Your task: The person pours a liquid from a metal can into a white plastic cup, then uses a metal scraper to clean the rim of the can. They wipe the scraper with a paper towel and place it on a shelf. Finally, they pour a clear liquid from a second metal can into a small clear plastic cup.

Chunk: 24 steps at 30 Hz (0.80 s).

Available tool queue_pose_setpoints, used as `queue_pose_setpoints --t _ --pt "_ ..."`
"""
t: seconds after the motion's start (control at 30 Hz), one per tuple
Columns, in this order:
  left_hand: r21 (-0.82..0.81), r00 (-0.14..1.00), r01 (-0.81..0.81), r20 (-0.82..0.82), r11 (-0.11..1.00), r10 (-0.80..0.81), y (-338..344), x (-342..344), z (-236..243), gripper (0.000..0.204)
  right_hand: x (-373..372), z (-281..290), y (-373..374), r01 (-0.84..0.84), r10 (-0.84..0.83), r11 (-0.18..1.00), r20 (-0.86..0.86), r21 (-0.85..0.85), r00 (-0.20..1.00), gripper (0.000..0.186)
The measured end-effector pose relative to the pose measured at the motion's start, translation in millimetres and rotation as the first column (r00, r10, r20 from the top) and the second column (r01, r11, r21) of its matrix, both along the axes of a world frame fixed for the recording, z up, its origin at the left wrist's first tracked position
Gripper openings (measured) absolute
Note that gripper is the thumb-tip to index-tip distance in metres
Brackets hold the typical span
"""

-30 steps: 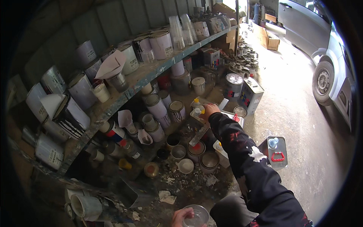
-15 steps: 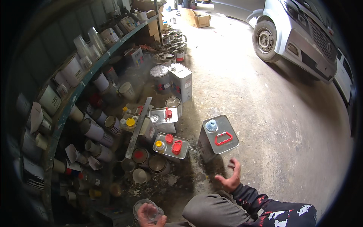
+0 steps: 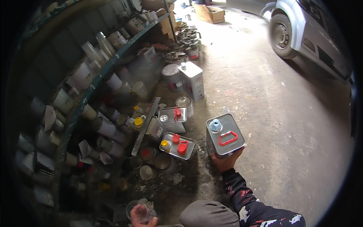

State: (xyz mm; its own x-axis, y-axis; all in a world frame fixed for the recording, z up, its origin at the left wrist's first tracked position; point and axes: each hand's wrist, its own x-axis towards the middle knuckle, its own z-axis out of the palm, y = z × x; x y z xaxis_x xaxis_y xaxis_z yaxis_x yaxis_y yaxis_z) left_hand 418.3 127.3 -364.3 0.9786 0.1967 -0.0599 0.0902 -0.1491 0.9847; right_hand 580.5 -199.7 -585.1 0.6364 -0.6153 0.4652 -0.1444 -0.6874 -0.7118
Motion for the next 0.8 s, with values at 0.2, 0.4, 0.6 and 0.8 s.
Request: queue_pose_setpoints --t 0.2,0.4,0.6,0.8 --pt "-0.182 0.986 -0.008 0.161 0.983 0.038 1 2 10 0.073 10 -36 -37 -0.122 0.120 0.970 -0.020 -0.210 0.993 0.128" --pt "-0.325 0.979 -0.112 0.124 0.939 0.159 15 -20 7 0.077 32 -26 -77 -0.234 0.254 0.967 0.302 -0.100 0.919 0.132" --pt "-0.320 0.979 -0.113 0.128 0.941 0.161 36 -25 13 0.073 -5 107 -88 -0.500 0.487 0.857 0.124 0.124 0.865 0.121" --pt "-0.293 0.990 -0.026 0.128 0.956 0.066 50 -15 -4 0.073 -69 256 -65 -0.808 0.807 0.550 0.116 0.212 0.580 0.125"
